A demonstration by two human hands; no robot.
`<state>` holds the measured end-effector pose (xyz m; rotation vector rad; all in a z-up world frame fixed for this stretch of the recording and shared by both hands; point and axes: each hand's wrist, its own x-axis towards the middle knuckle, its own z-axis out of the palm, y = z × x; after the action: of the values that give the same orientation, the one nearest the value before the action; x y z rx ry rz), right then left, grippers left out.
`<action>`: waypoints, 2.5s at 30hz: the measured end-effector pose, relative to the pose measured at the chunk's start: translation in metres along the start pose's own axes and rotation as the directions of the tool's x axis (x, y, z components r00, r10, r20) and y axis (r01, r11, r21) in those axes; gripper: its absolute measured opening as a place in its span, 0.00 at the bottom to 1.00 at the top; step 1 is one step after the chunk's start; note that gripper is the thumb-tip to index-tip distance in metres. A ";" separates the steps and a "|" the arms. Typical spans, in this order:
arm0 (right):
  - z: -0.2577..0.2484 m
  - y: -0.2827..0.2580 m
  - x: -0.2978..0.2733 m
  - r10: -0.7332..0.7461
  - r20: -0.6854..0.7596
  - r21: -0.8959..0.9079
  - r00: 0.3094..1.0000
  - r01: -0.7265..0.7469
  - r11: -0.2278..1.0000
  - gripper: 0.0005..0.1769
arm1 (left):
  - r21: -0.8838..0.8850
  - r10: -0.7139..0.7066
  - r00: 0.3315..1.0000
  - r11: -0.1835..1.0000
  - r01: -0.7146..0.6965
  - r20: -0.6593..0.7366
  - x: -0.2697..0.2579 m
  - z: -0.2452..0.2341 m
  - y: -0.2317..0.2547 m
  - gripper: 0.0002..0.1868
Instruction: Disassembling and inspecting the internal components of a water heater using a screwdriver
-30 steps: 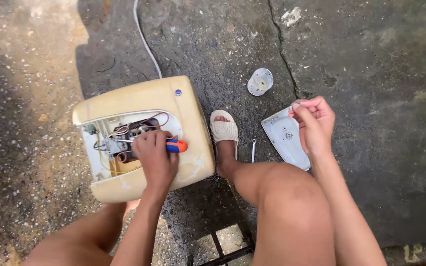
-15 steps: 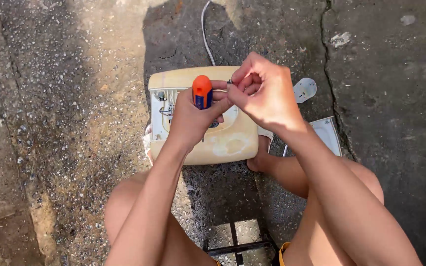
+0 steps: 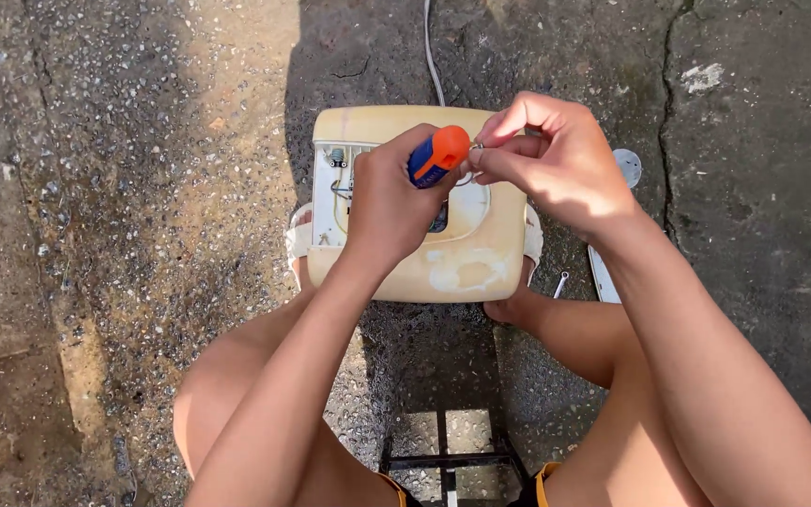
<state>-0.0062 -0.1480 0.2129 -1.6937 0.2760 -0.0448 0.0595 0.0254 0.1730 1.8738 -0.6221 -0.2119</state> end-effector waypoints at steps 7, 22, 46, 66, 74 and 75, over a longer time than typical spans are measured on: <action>-0.019 0.011 0.002 -0.097 -0.041 -0.045 0.994 0.095 0.994 0.14 | -0.484 -0.153 0.980 0.853 0.196 0.127 -0.002 0.000 0.007 0.08; -0.021 -0.018 -0.011 -0.066 0.133 0.024 0.989 0.063 0.998 0.04 | -0.653 -0.263 0.948 0.689 0.313 0.178 -0.003 -0.014 0.022 0.12; -0.031 -0.008 0.004 0.188 0.111 -0.221 0.976 -0.160 0.962 0.04 | -0.263 -0.236 0.959 0.926 0.270 0.154 0.010 0.002 -0.014 0.08; -0.046 0.053 0.028 0.162 0.063 -0.288 0.985 -0.138 0.948 0.06 | -0.075 -0.567 0.810 0.810 0.581 0.149 0.004 0.034 -0.056 0.11; -0.003 0.047 0.037 0.169 0.116 -0.132 0.979 -0.153 0.979 0.09 | -0.319 -0.498 0.861 0.804 0.503 0.102 -0.004 0.000 -0.053 0.11; 0.002 0.044 0.037 0.165 0.115 -0.107 0.980 -0.153 0.982 0.08 | -0.307 -0.479 0.875 0.824 0.476 0.068 -0.004 -0.001 -0.061 0.10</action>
<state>0.0233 -0.1586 0.1646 -1.7580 0.3246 0.1940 0.0754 0.0444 0.1173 1.6827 -0.0816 -0.5941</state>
